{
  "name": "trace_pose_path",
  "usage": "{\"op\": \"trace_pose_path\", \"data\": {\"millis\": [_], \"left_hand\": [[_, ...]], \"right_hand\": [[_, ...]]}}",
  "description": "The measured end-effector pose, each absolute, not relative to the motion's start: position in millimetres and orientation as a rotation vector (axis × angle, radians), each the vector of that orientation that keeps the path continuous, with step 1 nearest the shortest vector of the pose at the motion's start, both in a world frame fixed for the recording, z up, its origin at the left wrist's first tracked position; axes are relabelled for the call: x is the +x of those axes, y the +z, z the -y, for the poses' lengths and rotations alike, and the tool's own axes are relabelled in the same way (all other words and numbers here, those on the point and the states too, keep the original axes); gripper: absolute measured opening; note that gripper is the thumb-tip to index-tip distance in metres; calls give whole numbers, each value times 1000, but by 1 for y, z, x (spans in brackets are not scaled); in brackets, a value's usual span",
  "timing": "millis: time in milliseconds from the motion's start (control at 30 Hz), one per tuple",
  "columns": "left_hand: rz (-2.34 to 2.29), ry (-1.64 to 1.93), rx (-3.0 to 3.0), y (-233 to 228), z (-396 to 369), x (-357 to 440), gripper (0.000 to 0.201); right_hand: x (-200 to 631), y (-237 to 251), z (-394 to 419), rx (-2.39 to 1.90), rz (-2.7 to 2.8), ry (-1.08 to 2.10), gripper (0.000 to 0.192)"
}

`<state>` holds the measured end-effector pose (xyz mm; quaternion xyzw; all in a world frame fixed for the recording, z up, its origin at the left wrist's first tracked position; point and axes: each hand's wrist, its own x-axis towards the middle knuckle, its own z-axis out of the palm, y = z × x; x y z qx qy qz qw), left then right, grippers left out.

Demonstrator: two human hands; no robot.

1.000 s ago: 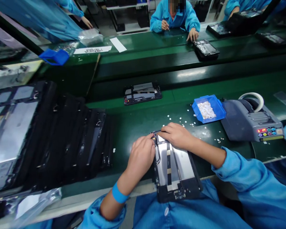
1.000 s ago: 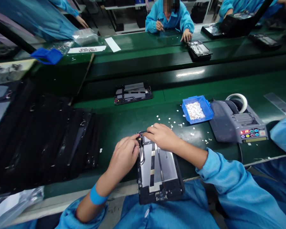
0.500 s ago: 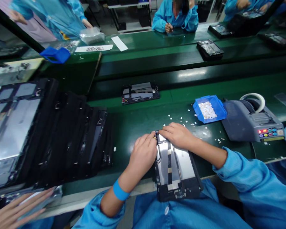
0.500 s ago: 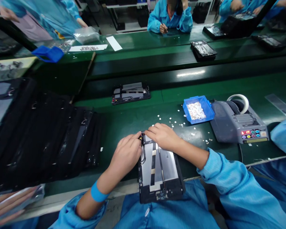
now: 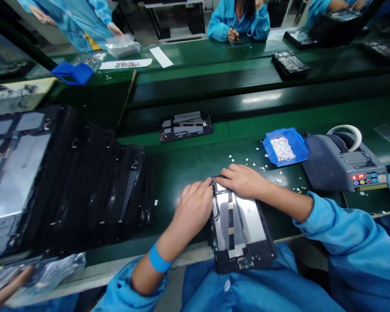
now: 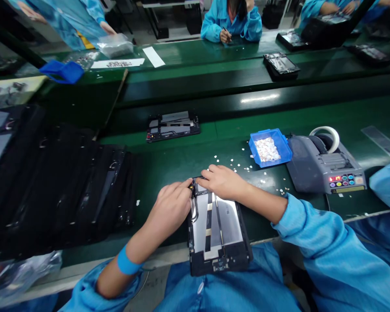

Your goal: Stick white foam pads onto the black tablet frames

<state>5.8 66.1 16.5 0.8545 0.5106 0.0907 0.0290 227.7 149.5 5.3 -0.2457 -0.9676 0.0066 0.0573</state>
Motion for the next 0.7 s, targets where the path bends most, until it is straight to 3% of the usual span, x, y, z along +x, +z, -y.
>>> {"op": "trace_pose_path", "data": {"millis": [367,700], "left_hand": [[-1521,572,1762,33,-103,-8,12],[-1518,469,1638,17,-134,3,18]], "right_hand": [[227,5,-162,-765,2943,158,32],[228,3,-159,-749,2908,124,29]]}}
